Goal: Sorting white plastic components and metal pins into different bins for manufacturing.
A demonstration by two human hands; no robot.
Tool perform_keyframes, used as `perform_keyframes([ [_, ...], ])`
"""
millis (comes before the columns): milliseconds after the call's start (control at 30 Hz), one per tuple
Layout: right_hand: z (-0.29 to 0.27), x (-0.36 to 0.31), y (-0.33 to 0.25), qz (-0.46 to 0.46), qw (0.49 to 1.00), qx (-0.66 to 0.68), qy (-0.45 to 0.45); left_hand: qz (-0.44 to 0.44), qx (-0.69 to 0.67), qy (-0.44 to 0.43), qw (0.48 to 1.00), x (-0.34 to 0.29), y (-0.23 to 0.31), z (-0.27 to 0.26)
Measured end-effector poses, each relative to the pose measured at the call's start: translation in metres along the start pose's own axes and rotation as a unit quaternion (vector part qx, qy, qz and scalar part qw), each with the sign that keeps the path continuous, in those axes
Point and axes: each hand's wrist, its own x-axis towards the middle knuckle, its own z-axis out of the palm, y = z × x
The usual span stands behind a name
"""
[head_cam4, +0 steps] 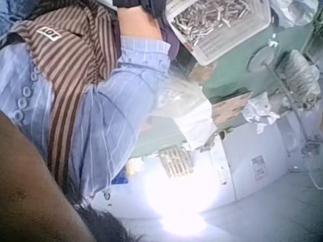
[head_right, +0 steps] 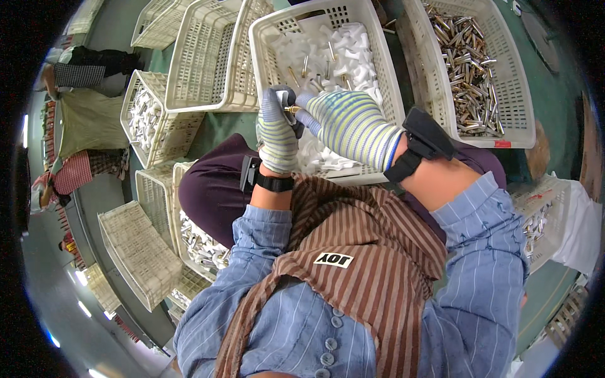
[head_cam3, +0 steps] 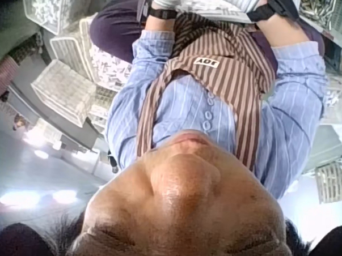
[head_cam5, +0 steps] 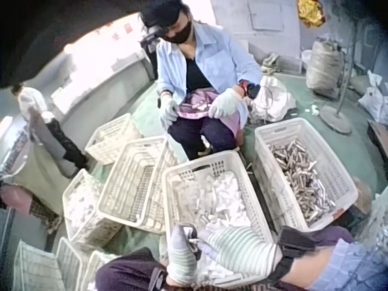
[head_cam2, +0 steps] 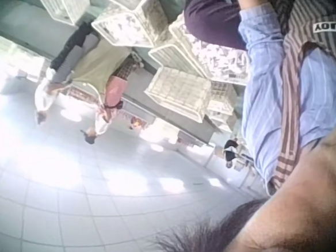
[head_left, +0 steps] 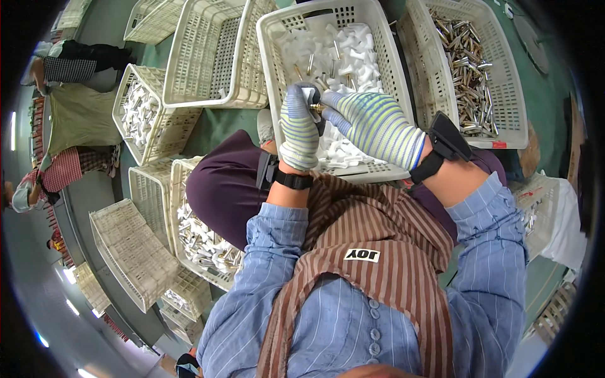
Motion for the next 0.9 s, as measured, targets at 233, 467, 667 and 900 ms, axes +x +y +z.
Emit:
perform_keyframes([
  [233, 0.029, 0.001, 0.012, 0.071, 0.973, 0.213, -0.051, 0.088, 0.006, 0.013, 0.996, 0.009, -0.027, -0.004],
  [467, 0.021, 0.009, 0.022, 0.357, 0.715, 0.543, -0.258, 0.032, 0.057, -0.047, 0.997, 0.001, -0.018, -0.009],
  [667, 0.040, 0.006, 0.028, 0.005, 0.993, 0.031, -0.117, 0.098, 0.128, -0.059, 0.985, 0.005, -0.028, -0.007],
  [900, 0.047, 0.015, 0.056, 0.047, 0.988, 0.076, -0.122, 0.208, 0.338, -0.094, 0.913, 0.040, -0.100, -0.038],
])
